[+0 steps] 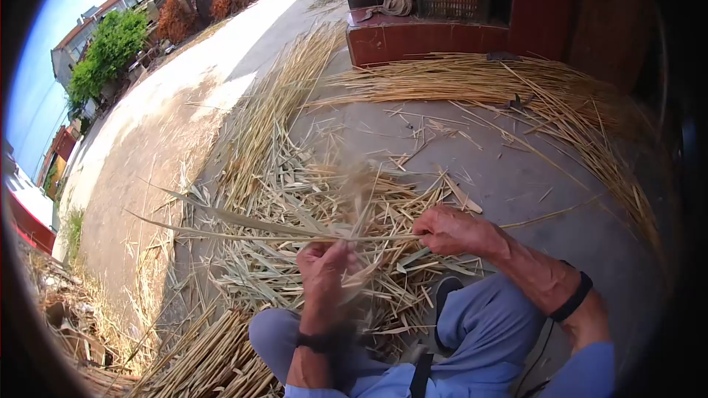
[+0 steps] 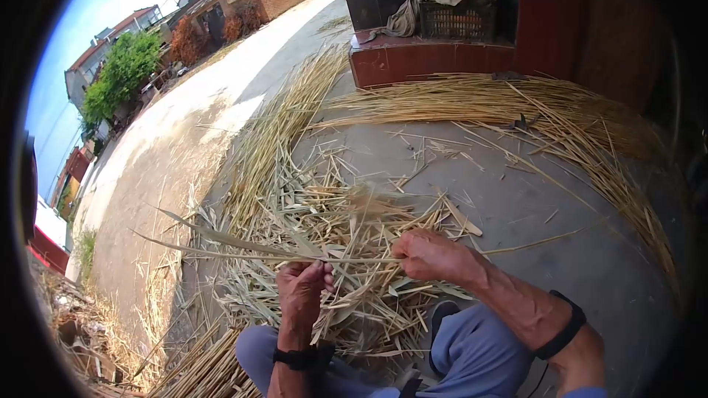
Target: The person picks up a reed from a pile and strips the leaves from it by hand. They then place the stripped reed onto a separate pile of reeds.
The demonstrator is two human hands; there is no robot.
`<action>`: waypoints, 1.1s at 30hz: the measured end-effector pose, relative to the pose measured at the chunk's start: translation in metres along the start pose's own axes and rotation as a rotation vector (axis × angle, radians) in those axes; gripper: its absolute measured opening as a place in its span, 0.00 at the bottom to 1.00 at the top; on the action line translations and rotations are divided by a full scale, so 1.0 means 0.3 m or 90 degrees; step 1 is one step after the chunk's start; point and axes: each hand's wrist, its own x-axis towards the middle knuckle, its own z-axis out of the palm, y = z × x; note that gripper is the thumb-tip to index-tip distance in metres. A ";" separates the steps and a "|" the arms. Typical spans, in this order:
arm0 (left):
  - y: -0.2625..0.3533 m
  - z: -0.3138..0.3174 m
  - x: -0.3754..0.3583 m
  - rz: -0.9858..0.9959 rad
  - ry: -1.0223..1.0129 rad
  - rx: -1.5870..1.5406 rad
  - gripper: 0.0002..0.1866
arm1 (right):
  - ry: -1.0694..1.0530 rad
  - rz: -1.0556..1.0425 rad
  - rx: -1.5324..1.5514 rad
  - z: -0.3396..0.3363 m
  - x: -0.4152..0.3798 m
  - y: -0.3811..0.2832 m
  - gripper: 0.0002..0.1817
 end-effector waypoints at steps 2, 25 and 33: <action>-0.013 0.013 -0.006 -0.023 -0.007 0.027 0.07 | 0.041 -0.022 0.068 0.043 0.026 -0.053 0.05; -0.079 -0.008 -0.048 -0.135 -0.064 0.029 0.06 | 0.478 0.038 0.336 -0.238 0.059 -0.153 0.08; -0.051 -0.002 -0.028 -0.118 -0.042 0.050 0.06 | 0.108 -0.057 -0.194 -0.123 -0.079 -0.054 0.07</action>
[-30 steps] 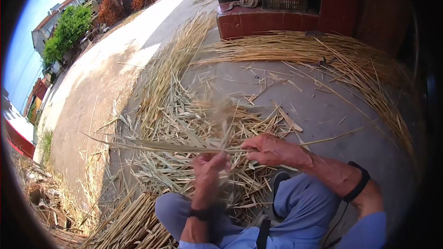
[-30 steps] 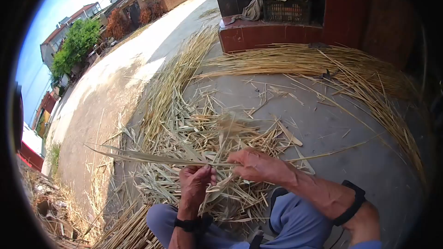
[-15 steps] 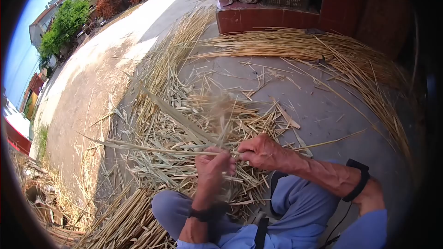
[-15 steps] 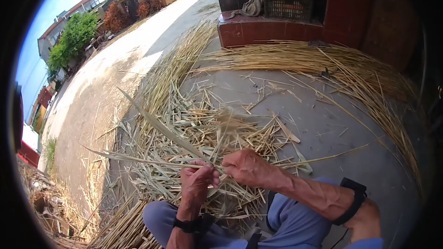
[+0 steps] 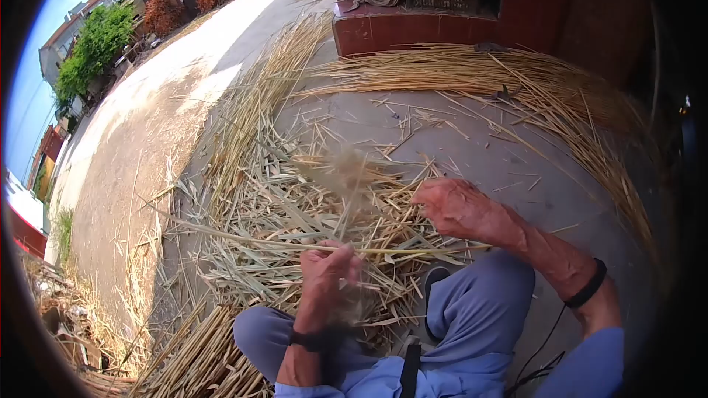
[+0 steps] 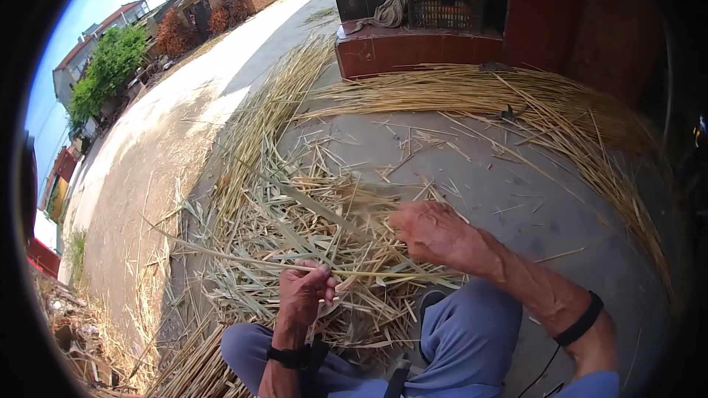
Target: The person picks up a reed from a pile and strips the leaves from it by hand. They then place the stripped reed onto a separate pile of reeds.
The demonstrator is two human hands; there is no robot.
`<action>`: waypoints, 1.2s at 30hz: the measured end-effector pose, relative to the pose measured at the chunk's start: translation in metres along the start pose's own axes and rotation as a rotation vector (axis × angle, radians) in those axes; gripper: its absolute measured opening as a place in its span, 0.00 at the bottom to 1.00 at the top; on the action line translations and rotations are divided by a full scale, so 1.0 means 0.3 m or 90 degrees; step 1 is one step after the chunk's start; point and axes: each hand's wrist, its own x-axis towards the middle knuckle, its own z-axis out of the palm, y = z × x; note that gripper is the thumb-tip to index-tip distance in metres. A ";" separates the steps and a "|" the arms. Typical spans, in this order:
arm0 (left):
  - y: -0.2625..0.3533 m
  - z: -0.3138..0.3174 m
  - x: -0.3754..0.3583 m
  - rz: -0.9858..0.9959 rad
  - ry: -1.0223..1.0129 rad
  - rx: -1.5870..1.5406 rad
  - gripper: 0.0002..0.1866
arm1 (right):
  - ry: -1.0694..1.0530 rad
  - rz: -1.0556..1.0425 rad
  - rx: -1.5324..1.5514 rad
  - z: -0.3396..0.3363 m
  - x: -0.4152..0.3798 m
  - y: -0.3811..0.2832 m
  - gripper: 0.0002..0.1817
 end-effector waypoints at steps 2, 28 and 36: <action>0.008 0.028 -0.003 0.001 -0.019 0.023 0.06 | -0.035 -0.040 0.118 0.119 -0.016 -0.042 0.07; 0.115 -0.027 -0.083 0.126 -0.081 -0.016 0.10 | -0.078 0.027 0.262 0.186 0.066 -0.199 0.06; 0.102 -0.044 -0.064 0.199 -0.075 -0.062 0.11 | -0.107 0.034 0.270 0.152 0.080 -0.195 0.05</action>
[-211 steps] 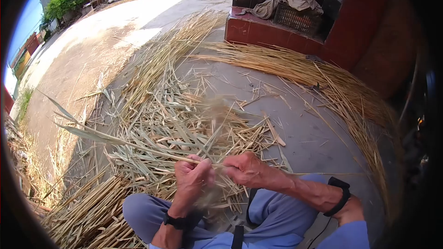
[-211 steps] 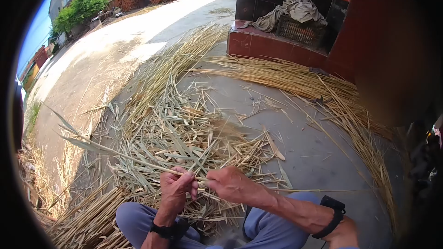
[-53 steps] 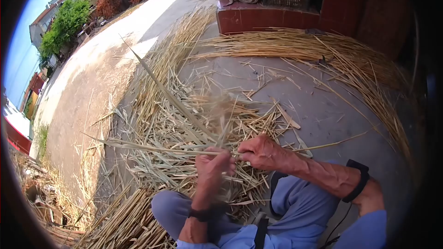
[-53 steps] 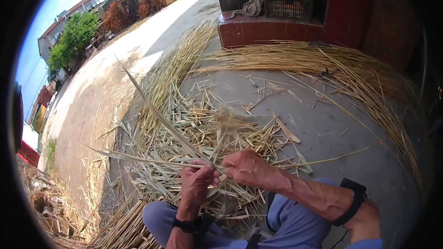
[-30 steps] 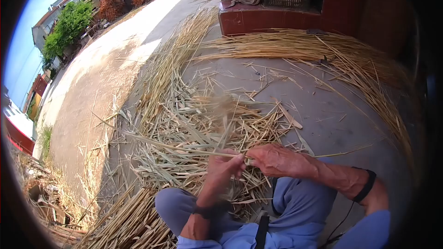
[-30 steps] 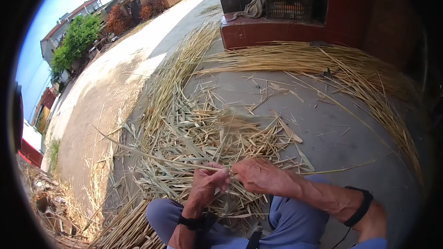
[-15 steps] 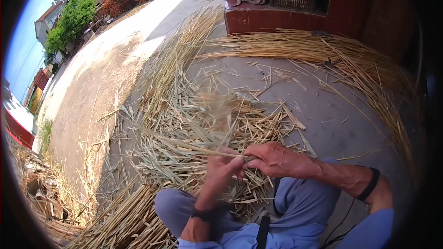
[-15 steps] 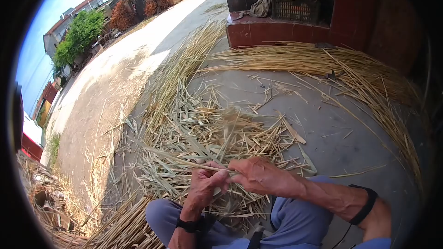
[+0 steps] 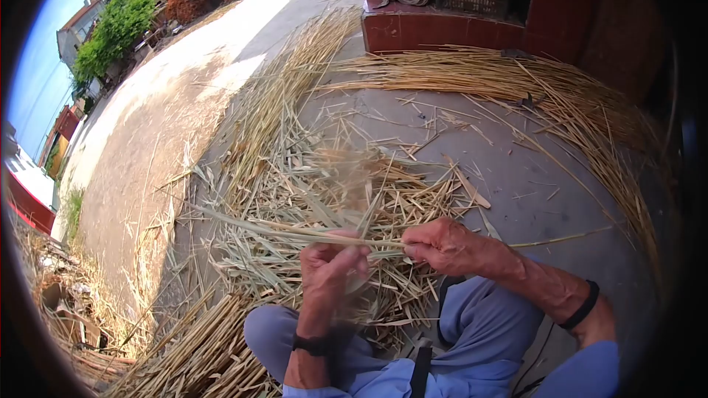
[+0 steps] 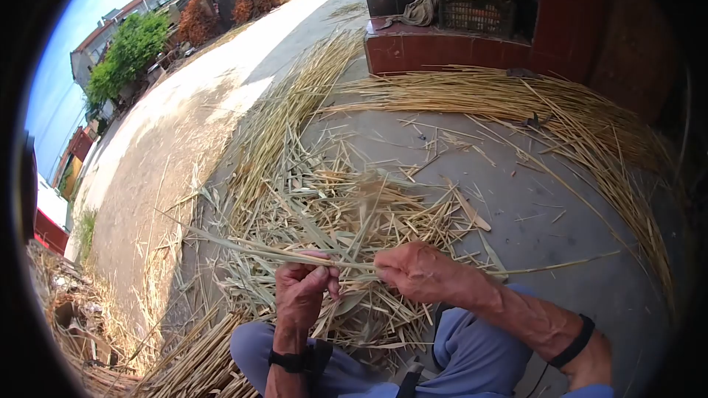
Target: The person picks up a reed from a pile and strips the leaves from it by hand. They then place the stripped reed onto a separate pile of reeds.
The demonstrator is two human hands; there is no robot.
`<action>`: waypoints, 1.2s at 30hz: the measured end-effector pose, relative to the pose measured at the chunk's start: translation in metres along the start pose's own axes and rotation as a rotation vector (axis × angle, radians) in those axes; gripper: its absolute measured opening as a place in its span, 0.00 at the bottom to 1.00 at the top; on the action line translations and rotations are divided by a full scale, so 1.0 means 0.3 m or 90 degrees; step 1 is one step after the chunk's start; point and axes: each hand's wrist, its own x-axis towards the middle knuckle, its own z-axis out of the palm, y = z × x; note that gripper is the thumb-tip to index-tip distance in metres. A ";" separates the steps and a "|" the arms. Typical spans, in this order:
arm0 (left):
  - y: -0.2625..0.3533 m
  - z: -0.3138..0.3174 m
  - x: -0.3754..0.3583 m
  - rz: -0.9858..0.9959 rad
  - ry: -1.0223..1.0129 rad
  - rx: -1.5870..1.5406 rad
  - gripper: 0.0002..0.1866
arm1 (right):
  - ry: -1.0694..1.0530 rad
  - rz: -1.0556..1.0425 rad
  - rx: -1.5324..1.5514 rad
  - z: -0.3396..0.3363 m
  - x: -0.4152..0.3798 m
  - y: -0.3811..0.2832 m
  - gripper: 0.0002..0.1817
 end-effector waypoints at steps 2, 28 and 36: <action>0.000 0.005 -0.001 -0.001 0.011 -0.020 0.10 | 0.061 -0.042 -0.009 0.017 0.006 -0.009 0.06; -0.034 0.001 -0.020 -0.081 0.013 0.020 0.05 | 0.295 -0.005 0.199 -0.004 0.024 -0.043 0.08; -0.097 -0.042 -0.036 -0.116 0.026 -0.012 0.04 | 0.350 -0.059 -0.220 -0.104 0.003 0.006 0.03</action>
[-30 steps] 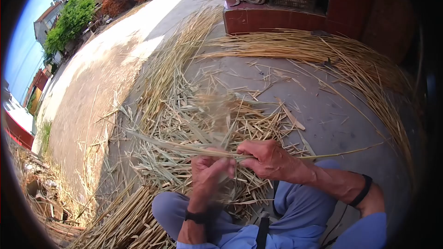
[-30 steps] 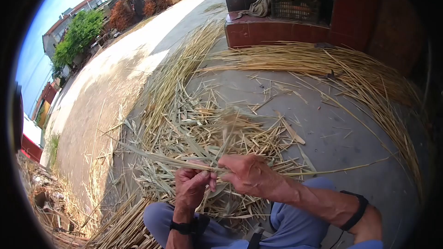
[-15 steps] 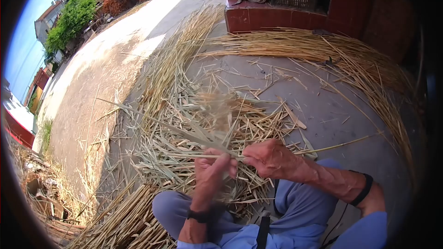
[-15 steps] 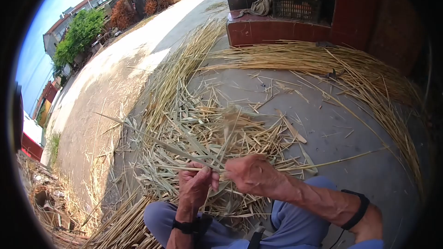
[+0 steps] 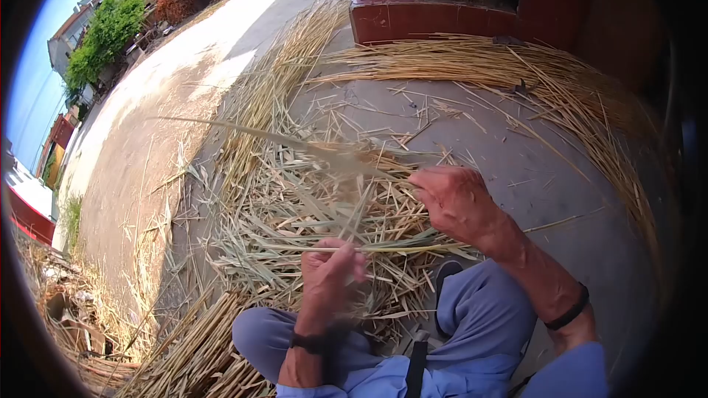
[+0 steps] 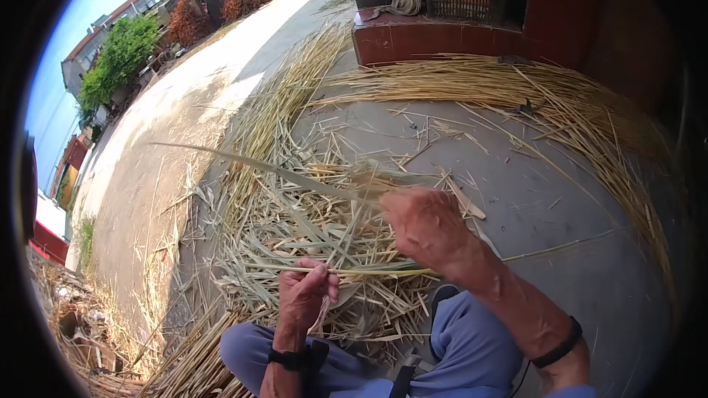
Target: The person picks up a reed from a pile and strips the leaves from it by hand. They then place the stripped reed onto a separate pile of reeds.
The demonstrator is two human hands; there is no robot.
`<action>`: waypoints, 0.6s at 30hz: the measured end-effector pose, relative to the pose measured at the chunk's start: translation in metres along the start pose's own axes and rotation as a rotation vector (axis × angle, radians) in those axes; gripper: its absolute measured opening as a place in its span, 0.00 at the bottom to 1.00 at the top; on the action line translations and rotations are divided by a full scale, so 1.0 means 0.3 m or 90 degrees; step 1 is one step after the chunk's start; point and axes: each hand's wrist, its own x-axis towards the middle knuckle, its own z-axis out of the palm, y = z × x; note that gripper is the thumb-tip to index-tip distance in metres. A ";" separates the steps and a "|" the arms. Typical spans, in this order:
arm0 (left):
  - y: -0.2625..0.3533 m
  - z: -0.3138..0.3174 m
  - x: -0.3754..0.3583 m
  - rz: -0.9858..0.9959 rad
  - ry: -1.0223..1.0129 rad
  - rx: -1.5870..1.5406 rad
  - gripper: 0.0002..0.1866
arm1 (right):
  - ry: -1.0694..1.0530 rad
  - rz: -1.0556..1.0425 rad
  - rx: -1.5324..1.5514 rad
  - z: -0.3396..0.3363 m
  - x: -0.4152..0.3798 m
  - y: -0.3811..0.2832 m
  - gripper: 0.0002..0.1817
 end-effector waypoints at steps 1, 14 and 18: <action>0.011 0.004 -0.003 0.009 -0.004 -0.010 0.05 | -0.044 -0.067 -0.103 0.022 -0.012 0.010 0.04; 0.053 0.023 -0.005 0.028 -0.006 0.007 0.08 | -0.385 0.011 0.176 0.111 -0.053 -0.058 0.05; 0.097 -0.037 -0.002 0.098 0.172 -0.013 0.08 | -0.444 0.055 0.129 0.102 -0.050 -0.039 0.08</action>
